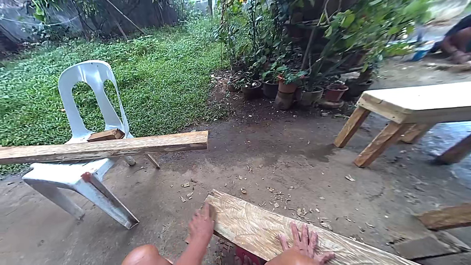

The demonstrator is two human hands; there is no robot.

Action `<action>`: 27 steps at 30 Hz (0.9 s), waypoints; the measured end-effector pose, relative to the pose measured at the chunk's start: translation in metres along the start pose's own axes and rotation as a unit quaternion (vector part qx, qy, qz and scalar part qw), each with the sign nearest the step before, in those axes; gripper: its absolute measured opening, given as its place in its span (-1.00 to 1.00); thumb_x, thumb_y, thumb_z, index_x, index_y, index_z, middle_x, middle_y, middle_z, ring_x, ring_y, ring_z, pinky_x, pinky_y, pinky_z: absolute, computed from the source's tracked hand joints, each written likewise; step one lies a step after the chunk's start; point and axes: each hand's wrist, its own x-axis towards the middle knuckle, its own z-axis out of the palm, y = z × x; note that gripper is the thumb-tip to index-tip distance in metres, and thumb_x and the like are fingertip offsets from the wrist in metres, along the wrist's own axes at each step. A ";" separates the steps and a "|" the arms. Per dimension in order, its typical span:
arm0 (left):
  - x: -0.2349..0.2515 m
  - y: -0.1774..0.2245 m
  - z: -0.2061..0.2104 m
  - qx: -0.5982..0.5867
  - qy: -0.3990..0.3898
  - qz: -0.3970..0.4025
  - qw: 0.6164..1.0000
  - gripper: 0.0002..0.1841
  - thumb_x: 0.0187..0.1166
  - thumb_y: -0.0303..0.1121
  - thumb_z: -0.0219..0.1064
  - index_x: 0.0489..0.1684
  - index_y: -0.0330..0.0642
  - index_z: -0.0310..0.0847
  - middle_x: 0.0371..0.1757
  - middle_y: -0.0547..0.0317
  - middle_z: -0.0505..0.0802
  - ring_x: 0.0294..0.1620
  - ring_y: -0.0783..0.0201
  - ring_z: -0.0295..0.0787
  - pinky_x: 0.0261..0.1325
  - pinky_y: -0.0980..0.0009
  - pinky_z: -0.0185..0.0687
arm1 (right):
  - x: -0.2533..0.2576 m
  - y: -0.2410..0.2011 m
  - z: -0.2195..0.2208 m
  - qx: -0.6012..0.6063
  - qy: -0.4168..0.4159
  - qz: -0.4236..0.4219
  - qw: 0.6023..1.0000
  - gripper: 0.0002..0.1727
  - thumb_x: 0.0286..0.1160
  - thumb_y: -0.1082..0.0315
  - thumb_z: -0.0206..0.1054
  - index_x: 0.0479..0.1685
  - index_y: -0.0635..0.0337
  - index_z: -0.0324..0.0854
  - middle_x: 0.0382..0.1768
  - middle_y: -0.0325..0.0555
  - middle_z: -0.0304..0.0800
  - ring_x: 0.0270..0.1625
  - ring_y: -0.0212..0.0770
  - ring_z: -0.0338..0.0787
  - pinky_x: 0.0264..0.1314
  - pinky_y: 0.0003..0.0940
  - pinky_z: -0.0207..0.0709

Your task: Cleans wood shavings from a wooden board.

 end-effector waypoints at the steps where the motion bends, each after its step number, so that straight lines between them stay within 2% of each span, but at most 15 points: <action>1: -0.018 0.016 0.008 0.009 -0.021 0.046 0.999 -0.16 0.65 -0.07 0.35 0.95 0.25 -0.05 0.64 -0.50 0.46 0.58 -0.50 0.46 0.47 -0.37 0.46 | 0.001 0.001 0.003 0.003 0.013 -0.002 1.000 -0.06 0.57 -0.46 -0.10 0.88 -0.13 0.10 0.88 0.17 -0.05 0.90 0.41 -0.21 0.58 0.79 -0.49; 3: -0.053 0.044 0.034 0.029 -0.057 0.169 0.984 -0.21 0.65 -0.10 0.34 0.92 0.28 0.04 0.60 -0.52 0.50 0.55 -0.51 0.48 0.46 -0.38 0.44 | 0.004 0.007 0.020 0.009 0.061 -0.014 0.998 -0.04 0.54 -0.48 -0.08 0.85 -0.08 0.19 0.85 0.21 0.04 0.88 0.45 -0.14 0.56 0.81 -0.48; 5: -0.078 0.060 0.060 0.058 -0.075 0.294 0.951 -0.23 0.65 -0.07 0.34 0.90 0.33 0.09 0.47 -0.52 0.62 0.45 -0.49 0.57 0.35 -0.38 0.51 | 0.008 0.012 0.029 0.000 0.059 -0.018 0.998 -0.01 0.52 -0.52 -0.15 0.86 -0.08 0.16 0.86 0.22 0.00 0.88 0.47 -0.15 0.55 0.83 -0.48; 7: -0.079 0.058 0.075 0.086 -0.074 0.344 0.932 -0.25 0.68 0.05 0.28 0.90 0.44 0.05 0.41 -0.45 0.67 0.42 -0.44 0.60 0.29 -0.34 0.55 | 0.012 0.018 0.037 -0.009 0.065 -0.024 0.998 -0.01 0.52 -0.53 -0.17 0.87 -0.11 0.15 0.87 0.19 -0.01 0.88 0.45 -0.14 0.55 0.83 -0.46; 9: -0.059 0.039 0.076 0.059 -0.038 0.293 0.954 -0.23 0.60 0.05 0.36 0.87 0.46 0.14 0.46 -0.45 0.65 0.44 -0.45 0.60 0.32 -0.39 0.54 | 0.020 0.028 0.062 -0.013 0.150 -0.050 0.987 0.00 0.50 -0.55 -0.21 0.83 -0.11 0.24 0.83 0.22 0.10 0.85 0.49 -0.04 0.49 0.89 -0.45; 11: -0.023 0.005 0.058 0.032 0.013 0.172 0.984 -0.21 0.57 0.05 0.38 0.87 0.43 0.14 0.50 -0.42 0.63 0.45 -0.44 0.61 0.31 -0.37 0.58 | 0.036 0.035 0.094 -0.013 0.333 -0.078 0.940 0.03 0.43 -0.62 -0.38 0.62 -0.17 0.54 0.65 0.19 0.47 0.73 0.50 0.28 0.45 0.91 -0.43; 12: -0.004 -0.014 0.042 0.011 0.028 0.104 0.994 -0.19 0.58 0.04 0.38 0.89 0.38 0.10 0.53 -0.44 0.60 0.46 -0.46 0.60 0.32 -0.37 0.58 | 0.015 0.023 0.053 -0.033 0.136 -0.040 0.989 0.00 0.49 -0.60 -0.39 0.87 -0.26 0.11 0.87 0.11 0.01 0.88 0.41 -0.11 0.53 0.85 -0.49; 13: 0.013 -0.031 0.025 -0.010 0.037 0.039 0.999 -0.16 0.59 0.03 0.39 0.91 0.34 0.05 0.56 -0.45 0.56 0.46 -0.46 0.59 0.33 -0.37 0.59 | 0.008 0.014 0.027 -0.020 0.042 -0.019 0.999 -0.02 0.52 -0.56 -0.29 0.91 -0.25 0.01 0.91 0.11 -0.13 0.91 0.39 -0.23 0.57 0.81 -0.51; 14: 0.027 -0.044 0.012 -0.029 0.042 -0.017 0.999 -0.13 0.59 0.01 0.39 0.93 0.30 -0.01 0.58 -0.46 0.54 0.48 -0.45 0.59 0.34 -0.37 0.58 | 0.006 0.009 0.016 -0.007 0.013 -0.007 1.000 -0.03 0.53 -0.54 -0.21 0.90 -0.22 0.04 0.90 0.11 -0.11 0.91 0.39 -0.23 0.59 0.80 -0.50; 16: 0.038 -0.054 -0.003 -0.033 0.026 -0.093 0.995 -0.10 0.63 0.01 0.34 0.97 0.24 -0.16 0.64 -0.44 0.47 0.51 -0.41 0.58 0.40 -0.31 0.57 | 0.008 0.007 0.018 -0.003 0.018 0.002 1.000 -0.04 0.52 -0.53 -0.17 0.88 -0.20 0.11 0.89 0.10 -0.05 0.90 0.39 -0.19 0.59 0.79 -0.49; 18: 0.028 -0.042 -0.005 -0.003 0.036 -0.098 0.995 -0.10 0.64 -0.04 0.35 0.97 0.26 -0.15 0.64 -0.45 0.46 0.51 -0.40 0.56 0.41 -0.26 0.56 | 0.012 0.009 0.030 -0.002 0.055 -0.002 0.999 -0.03 0.51 -0.52 -0.16 0.86 -0.17 0.17 0.87 0.14 0.00 0.89 0.40 -0.14 0.58 0.79 -0.48; 20: 0.004 -0.022 0.000 -0.008 0.021 -0.043 0.999 -0.13 0.65 -0.06 0.34 0.96 0.26 -0.11 0.65 -0.47 0.45 0.53 -0.44 0.52 0.43 -0.29 0.54 | 0.015 0.010 0.036 0.000 0.080 -0.006 0.997 -0.04 0.51 -0.51 -0.14 0.83 -0.13 0.23 0.85 0.18 0.05 0.88 0.43 -0.10 0.57 0.80 -0.47; 23: -0.042 0.012 0.030 -0.012 -0.027 0.109 0.994 -0.19 0.67 -0.06 0.32 0.94 0.20 0.00 0.58 -0.53 0.51 0.51 -0.49 0.53 0.44 -0.33 0.52 | 0.012 0.012 0.036 0.001 0.085 -0.011 0.996 -0.03 0.50 -0.51 -0.14 0.83 -0.11 0.24 0.85 0.21 0.05 0.87 0.46 -0.11 0.56 0.82 -0.46; 25: -0.060 0.027 0.049 0.028 -0.051 0.230 0.971 -0.24 0.69 -0.06 0.30 0.92 0.26 0.05 0.52 -0.52 0.58 0.49 -0.50 0.53 0.40 -0.35 0.50 | 0.012 0.013 0.032 0.001 0.069 -0.017 0.997 -0.03 0.53 -0.50 -0.13 0.84 -0.08 0.20 0.85 0.23 0.02 0.87 0.47 -0.12 0.56 0.82 -0.47; 27: -0.058 0.030 0.057 0.075 -0.073 0.281 0.954 -0.21 0.70 0.01 0.27 0.94 0.36 -0.05 0.50 -0.49 0.58 0.46 -0.48 0.55 0.33 -0.36 0.53 | 0.010 0.015 0.031 -0.001 0.050 -0.021 0.999 -0.03 0.55 -0.50 -0.16 0.87 -0.09 0.13 0.87 0.21 -0.05 0.89 0.43 -0.15 0.59 0.79 -0.50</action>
